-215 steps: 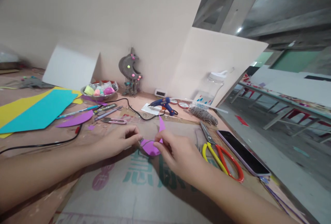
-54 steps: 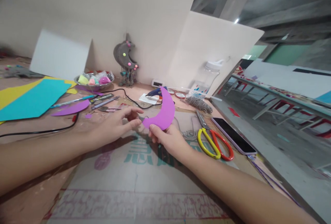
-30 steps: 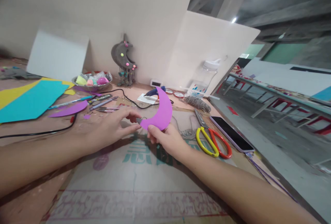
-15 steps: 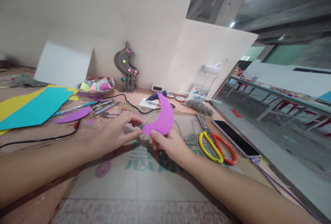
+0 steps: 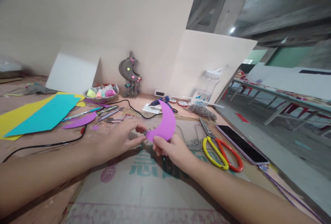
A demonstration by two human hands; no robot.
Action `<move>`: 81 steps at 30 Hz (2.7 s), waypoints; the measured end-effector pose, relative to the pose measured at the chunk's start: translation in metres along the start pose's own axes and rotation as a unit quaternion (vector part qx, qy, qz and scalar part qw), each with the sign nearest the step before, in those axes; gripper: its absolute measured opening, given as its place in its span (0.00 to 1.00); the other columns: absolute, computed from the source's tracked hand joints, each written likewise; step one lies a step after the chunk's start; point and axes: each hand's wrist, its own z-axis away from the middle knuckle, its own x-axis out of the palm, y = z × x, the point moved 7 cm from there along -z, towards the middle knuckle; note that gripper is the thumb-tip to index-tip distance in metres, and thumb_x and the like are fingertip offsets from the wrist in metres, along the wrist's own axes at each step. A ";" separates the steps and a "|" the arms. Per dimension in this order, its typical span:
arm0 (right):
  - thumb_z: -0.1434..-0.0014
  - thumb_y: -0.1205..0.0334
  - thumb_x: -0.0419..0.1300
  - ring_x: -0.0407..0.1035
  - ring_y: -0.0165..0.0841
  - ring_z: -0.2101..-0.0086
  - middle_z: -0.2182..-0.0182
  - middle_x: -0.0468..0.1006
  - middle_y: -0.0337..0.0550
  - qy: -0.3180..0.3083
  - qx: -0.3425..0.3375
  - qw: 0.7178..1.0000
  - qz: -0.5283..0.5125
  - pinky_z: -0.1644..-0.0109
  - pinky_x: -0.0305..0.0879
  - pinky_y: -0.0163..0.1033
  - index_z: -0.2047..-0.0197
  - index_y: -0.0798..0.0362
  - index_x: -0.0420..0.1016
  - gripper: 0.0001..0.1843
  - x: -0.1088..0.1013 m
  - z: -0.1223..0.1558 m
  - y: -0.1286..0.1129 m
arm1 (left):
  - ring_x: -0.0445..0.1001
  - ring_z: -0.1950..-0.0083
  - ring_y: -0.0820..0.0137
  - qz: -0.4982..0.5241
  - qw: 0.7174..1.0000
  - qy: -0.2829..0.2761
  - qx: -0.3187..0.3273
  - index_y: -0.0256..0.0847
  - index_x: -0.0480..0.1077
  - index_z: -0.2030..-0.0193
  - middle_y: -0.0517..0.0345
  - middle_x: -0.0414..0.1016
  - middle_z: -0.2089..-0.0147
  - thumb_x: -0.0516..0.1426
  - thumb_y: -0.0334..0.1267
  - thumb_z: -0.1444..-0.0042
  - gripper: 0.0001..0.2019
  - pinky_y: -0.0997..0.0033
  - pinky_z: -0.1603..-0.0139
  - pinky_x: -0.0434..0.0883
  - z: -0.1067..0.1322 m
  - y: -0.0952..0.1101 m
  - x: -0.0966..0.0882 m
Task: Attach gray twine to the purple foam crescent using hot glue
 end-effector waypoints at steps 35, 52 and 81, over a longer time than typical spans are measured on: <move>0.41 0.49 0.51 0.60 0.26 0.82 0.84 0.66 0.36 0.011 -0.044 0.995 0.088 0.78 0.58 0.31 0.74 0.55 0.69 0.19 0.001 -0.002 0.000 | 0.67 0.66 0.71 0.183 0.975 -0.038 -0.119 0.38 0.67 0.66 0.60 0.69 0.69 0.50 0.41 0.41 0.10 0.73 0.65 0.63 -0.004 -0.019 0.009; 0.44 0.53 0.60 0.72 0.32 0.59 0.59 0.76 0.46 -0.062 -0.143 0.987 -0.032 0.57 0.69 0.38 0.47 0.50 0.67 0.22 0.002 -0.014 0.011 | 0.60 0.73 0.76 0.246 0.950 -0.158 -0.105 0.36 0.66 0.71 0.64 0.61 0.74 0.52 0.38 0.44 0.08 0.78 0.73 0.57 -0.003 -0.011 0.027; 0.50 0.52 0.62 0.68 0.30 0.74 0.76 0.73 0.40 0.042 -0.144 0.983 0.100 0.68 0.65 0.37 0.75 0.53 0.71 0.13 -0.008 -0.019 0.010 | 0.61 0.72 0.75 0.214 0.950 -0.192 -0.118 0.37 0.67 0.68 0.63 0.63 0.73 0.51 0.39 0.44 0.08 0.77 0.72 0.58 0.001 -0.014 0.032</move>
